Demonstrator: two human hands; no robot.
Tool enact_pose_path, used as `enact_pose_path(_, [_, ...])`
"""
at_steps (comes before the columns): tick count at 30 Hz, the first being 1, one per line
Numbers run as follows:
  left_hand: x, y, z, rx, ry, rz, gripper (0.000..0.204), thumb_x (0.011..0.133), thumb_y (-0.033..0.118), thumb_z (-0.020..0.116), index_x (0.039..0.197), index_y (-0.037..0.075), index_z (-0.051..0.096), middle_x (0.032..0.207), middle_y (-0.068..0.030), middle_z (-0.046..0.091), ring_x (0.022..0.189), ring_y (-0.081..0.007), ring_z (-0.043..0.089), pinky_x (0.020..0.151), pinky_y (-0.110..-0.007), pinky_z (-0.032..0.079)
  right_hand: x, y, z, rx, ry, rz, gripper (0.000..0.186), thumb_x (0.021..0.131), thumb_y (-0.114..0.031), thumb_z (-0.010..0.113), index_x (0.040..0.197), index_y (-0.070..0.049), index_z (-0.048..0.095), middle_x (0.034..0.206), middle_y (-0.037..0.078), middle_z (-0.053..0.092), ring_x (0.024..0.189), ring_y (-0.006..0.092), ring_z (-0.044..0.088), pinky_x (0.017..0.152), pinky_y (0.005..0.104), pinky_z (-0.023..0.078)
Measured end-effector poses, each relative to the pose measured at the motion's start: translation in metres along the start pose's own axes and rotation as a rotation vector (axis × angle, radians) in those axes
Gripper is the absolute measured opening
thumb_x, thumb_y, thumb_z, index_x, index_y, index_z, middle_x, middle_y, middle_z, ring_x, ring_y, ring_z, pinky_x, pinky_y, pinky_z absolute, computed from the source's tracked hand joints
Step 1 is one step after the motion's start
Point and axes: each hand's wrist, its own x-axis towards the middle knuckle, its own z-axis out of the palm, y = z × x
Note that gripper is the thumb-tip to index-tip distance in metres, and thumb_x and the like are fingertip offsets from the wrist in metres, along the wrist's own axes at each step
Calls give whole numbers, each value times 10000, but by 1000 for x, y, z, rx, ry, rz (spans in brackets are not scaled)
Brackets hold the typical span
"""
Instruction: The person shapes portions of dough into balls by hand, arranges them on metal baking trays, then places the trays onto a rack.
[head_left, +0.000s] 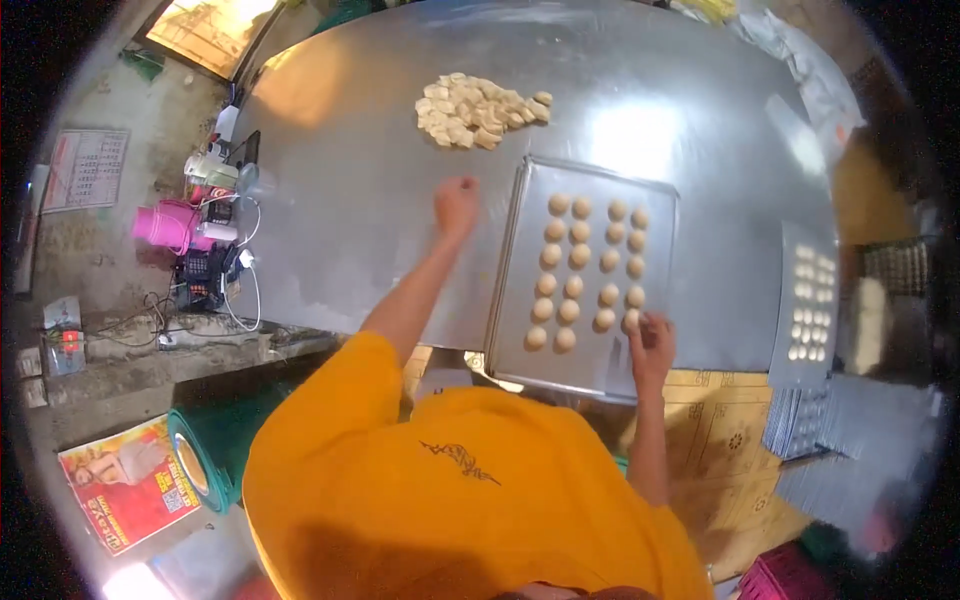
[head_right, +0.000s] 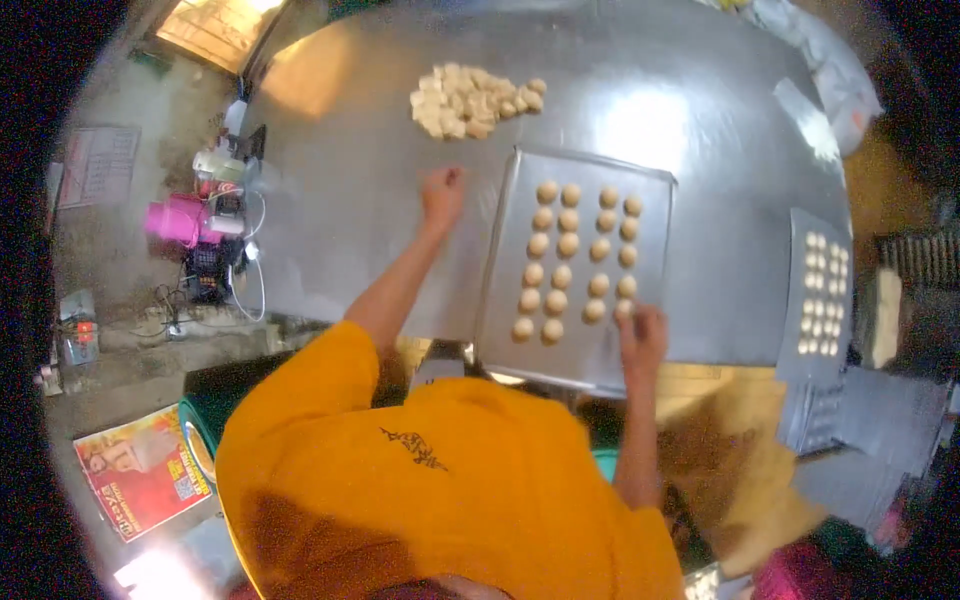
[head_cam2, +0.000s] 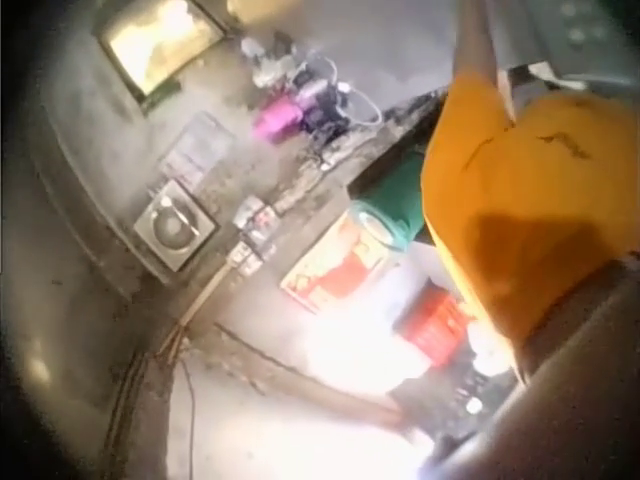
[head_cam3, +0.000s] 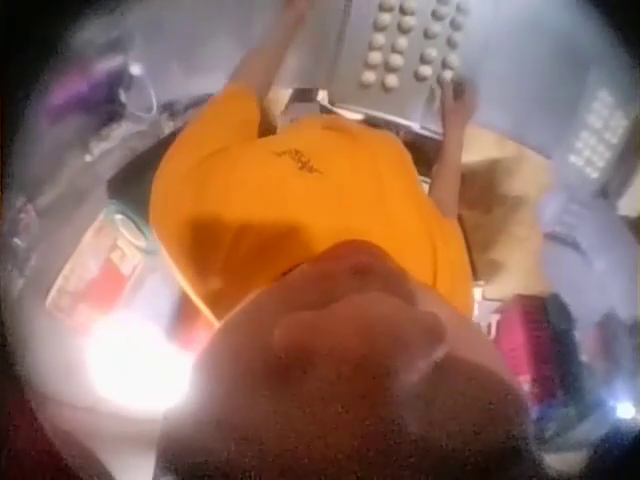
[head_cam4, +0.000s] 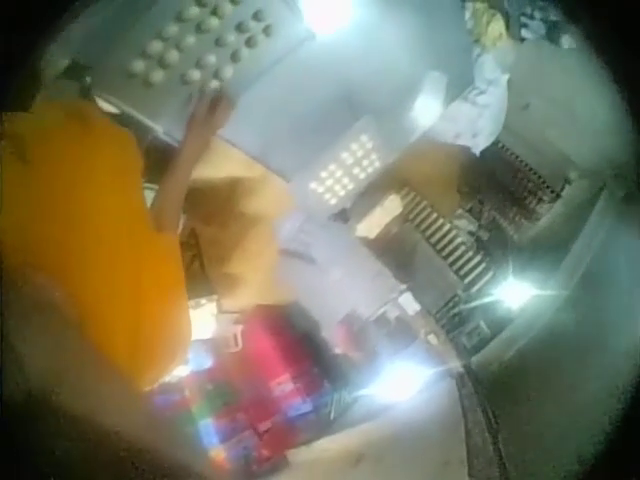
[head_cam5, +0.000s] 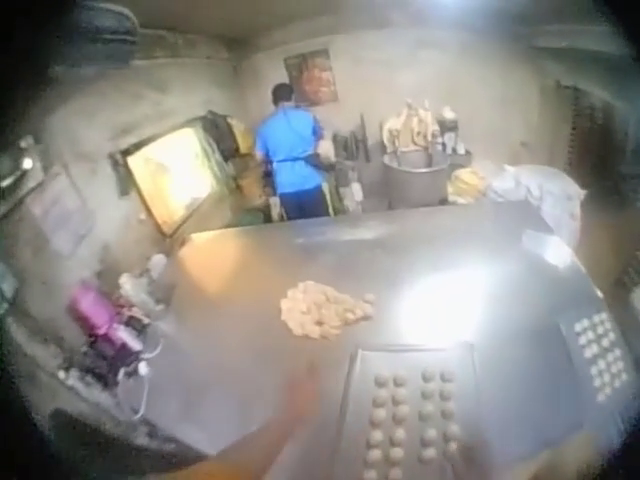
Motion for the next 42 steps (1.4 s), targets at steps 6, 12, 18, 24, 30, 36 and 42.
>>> enact_pose_path(6, [118,-83,11,46,-68,-451,265,830,275,591,880,34,690,852,-142,672,762,-245,630,677,-391,475,-31,-21,-3,-61,154,34,168,822,-61,648,976,3,623,859,69,598,747,133,539,689,263,458])
enact_pose_path(12, [38,-93,-53,-1089,70,-641,181,862,165,504,737,43,550,724,-60,544,646,-148,519,546,-296,427,-16,-113,72,58,224,66,113,859,-54,606,947,16,613,832,50,604,757,107,542,722,251,454])
enact_pose_path(18, [-33,-149,-151,-1082,-95,-860,88,906,172,497,914,88,471,710,-12,463,607,-119,471,495,-262,387,115,-215,280,254,-423,98,358,863,-227,605,1145,-14,549,744,52,606,610,119,576,548,248,452])
enact_pose_path(24, [-45,-141,-196,-865,-195,-783,219,955,317,465,984,100,474,748,-19,476,671,-106,491,572,-267,414,228,-150,443,-71,-240,-193,320,833,-198,607,1065,12,539,729,135,608,535,190,604,497,330,488])
enact_pose_path(30, [-41,-282,-241,-53,185,-164,296,906,142,493,1178,25,473,996,-161,587,916,-309,562,822,-398,445,131,-210,401,-165,-275,-60,389,893,-335,522,818,44,570,824,248,600,779,382,578,694,456,447])
enact_pose_path(36, [-59,-298,-243,520,-222,39,316,856,113,491,1149,-3,515,1041,-201,544,1020,-363,490,884,-471,383,-26,-182,402,-539,-243,-291,202,848,-171,486,941,-6,559,979,210,522,938,368,489,798,500,374])
enact_pose_path(42, [40,-354,-226,435,-99,135,190,877,159,473,995,48,574,995,-176,565,993,-331,499,859,-442,402,77,-191,403,-532,-152,-446,181,863,-206,496,857,-30,536,941,191,526,912,354,486,782,493,372])
